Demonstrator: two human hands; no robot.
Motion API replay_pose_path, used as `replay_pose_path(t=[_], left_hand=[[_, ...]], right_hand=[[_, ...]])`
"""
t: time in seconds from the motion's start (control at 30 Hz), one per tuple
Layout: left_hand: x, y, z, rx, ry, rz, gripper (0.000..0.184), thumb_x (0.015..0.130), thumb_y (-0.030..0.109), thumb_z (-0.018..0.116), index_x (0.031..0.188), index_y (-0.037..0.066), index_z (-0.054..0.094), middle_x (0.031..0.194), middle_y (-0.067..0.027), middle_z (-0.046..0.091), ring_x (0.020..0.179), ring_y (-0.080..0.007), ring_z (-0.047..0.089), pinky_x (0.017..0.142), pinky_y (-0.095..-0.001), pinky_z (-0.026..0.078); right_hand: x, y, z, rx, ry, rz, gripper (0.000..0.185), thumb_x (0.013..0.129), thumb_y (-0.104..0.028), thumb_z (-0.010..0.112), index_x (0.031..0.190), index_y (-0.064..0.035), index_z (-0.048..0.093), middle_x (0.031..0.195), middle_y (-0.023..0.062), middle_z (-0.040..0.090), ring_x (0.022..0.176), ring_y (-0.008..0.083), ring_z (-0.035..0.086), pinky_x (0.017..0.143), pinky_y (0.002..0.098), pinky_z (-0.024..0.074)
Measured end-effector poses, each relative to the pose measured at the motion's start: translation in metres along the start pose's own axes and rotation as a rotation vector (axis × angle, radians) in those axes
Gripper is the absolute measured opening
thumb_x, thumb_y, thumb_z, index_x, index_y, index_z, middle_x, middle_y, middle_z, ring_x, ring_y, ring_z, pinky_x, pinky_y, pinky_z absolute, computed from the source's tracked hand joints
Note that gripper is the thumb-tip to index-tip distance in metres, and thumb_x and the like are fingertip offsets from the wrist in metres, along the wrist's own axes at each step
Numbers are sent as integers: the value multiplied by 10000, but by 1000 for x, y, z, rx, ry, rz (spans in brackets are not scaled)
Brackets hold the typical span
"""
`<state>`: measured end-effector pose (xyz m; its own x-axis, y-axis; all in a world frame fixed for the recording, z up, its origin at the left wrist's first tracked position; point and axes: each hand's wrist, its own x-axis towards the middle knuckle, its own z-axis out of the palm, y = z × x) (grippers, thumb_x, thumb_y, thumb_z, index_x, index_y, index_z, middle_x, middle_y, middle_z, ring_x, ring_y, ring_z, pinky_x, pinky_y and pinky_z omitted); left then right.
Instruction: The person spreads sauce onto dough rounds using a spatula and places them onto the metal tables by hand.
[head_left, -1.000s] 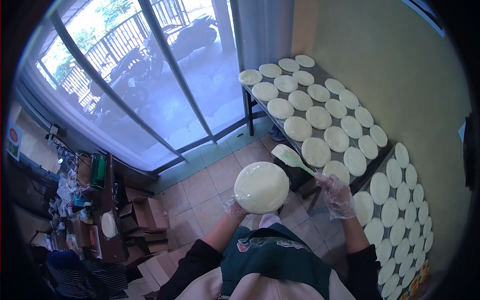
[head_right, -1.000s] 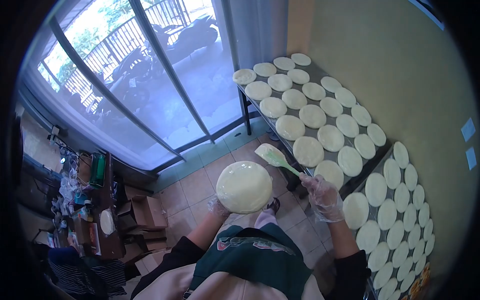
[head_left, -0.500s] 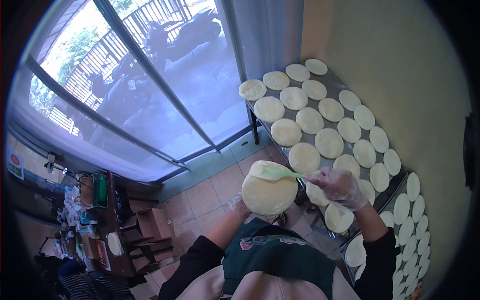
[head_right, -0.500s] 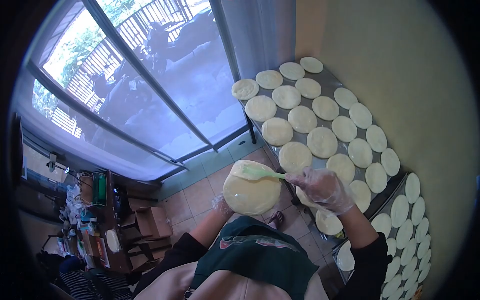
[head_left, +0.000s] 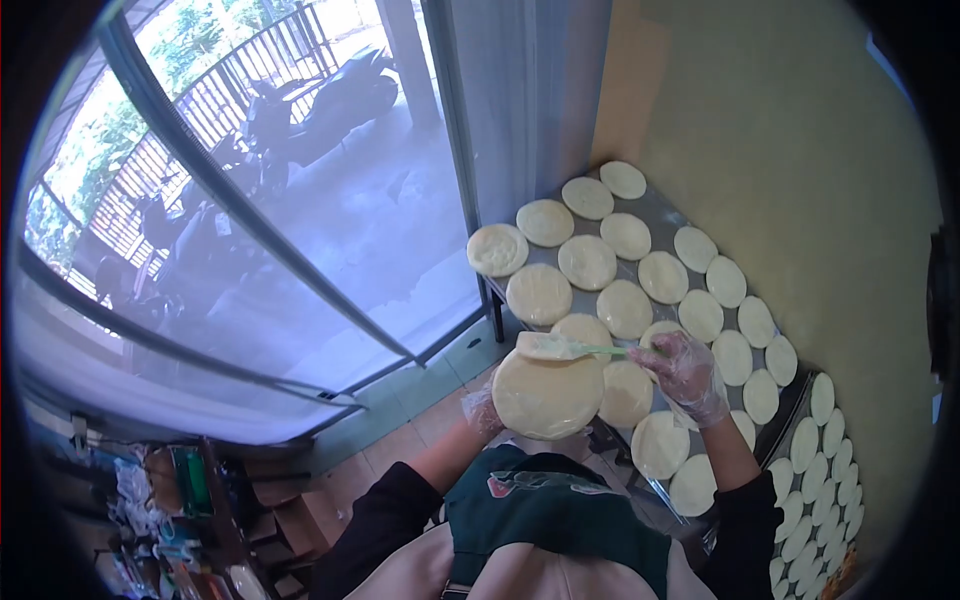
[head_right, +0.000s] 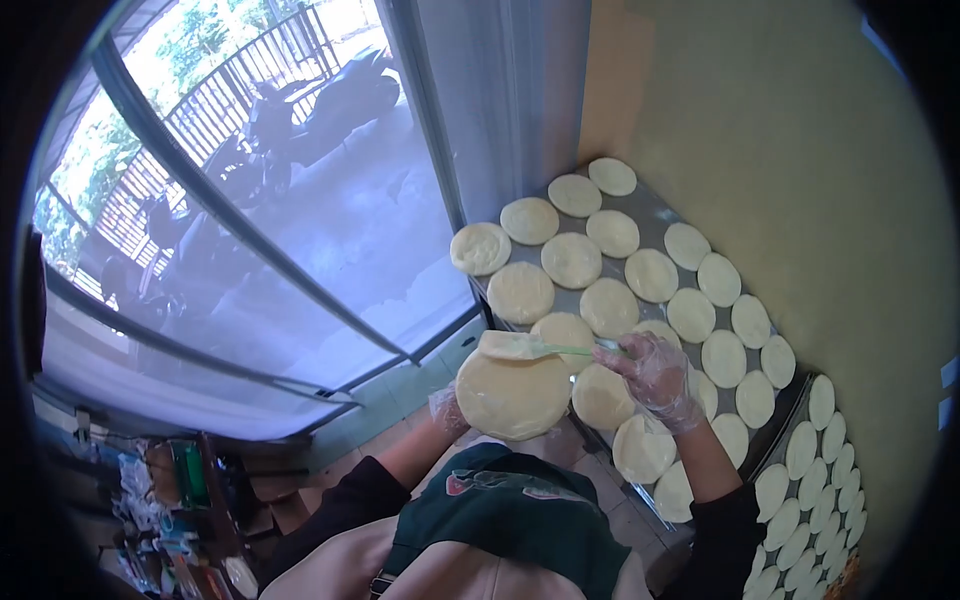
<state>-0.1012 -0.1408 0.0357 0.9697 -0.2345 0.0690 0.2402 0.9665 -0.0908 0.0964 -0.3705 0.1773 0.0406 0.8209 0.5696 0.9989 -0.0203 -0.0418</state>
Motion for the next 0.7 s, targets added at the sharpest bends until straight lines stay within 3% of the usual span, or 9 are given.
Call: replay_pose_path(t=[0.07, 0.2, 0.27, 0.3, 0.37, 0.4, 0.47, 0.7], left_hand=[[-5, 29, 1, -148, -30, -70, 531, 1050, 425, 372, 1465, 112, 481, 1498, -136, 486, 1350, -339, 498, 1115, -553, 401], [-18, 69, 14, -96, -60, -63, 521, 1055, 400, 365, 1477, 113, 466, 1509, -126, 476, 1347, -334, 503, 1127, -548, 389], [-20, 84, 17, 554, 154, 113, 516, 1055, 391, 367, 1482, 116, 459, 1513, -126, 471, 1350, -329, 502, 1132, -550, 381], [-17, 94, 10, 549, 156, 96, 516, 1055, 391, 367, 1482, 116, 459, 1513, -126, 471, 1350, -329, 502, 1132, -550, 381], [-9, 114, -9, 35, 25, -166, 525, 1057, 375, 448, 1514, 119, 404, 1539, -100, 439, 1372, -256, 479, 1145, -469, 389], [-10, 117, -7, 30, 33, -180, 525, 1057, 375, 448, 1514, 119, 404, 1539, -100, 439, 1372, -256, 479, 1145, -469, 389], [-5, 123, 1, -55, 97, -155, 515, 1059, 388, 363, 1484, 111, 452, 1512, -127, 471, 1361, -324, 490, 1129, -571, 374], [7, 116, 13, -171, 60, -215, 514, 1052, 393, 397, 1477, 111, 461, 1510, -127, 473, 1357, -329, 492, 1141, -553, 368]], right_hand=[[10, 12, 9, -50, -5, 26, 518, 724, -55, 717, 1177, -304, 681, 918, 34, 612, 789, 250, 648, 594, 386, 516], [22, 23, 27, -197, -59, 148, 524, 717, -38, 710, 1172, -296, 682, 931, 51, 604, 807, 256, 648, 610, 384, 525], [36, 8, 33, -173, -5, 202, 542, 694, 24, 715, 1143, -280, 707, 895, 58, 605, 765, 260, 639, 603, 374, 527], [42, -3, 36, -120, -22, 219, 543, 699, -18, 711, 1174, -279, 695, 934, 63, 607, 793, 262, 644, 625, 382, 533], [55, -23, 40, -66, -42, 255, 547, 704, -59, 708, 1205, -277, 682, 974, 69, 610, 820, 263, 648, 646, 389, 539], [62, -32, 41, -133, -104, 205, 563, 701, -59, 708, 1218, -280, 679, 980, 68, 610, 834, 266, 646, 654, 390, 537], [61, -33, 44, -213, -164, 164, 579, 698, -60, 709, 1231, -283, 676, 987, 67, 610, 848, 270, 644, 662, 392, 534], [32, -19, 33, -408, -38, 280, 584, 675, -57, 739, 1209, -289, 688, 1032, 63, 573, 874, 271, 625, 699, 380, 527]])
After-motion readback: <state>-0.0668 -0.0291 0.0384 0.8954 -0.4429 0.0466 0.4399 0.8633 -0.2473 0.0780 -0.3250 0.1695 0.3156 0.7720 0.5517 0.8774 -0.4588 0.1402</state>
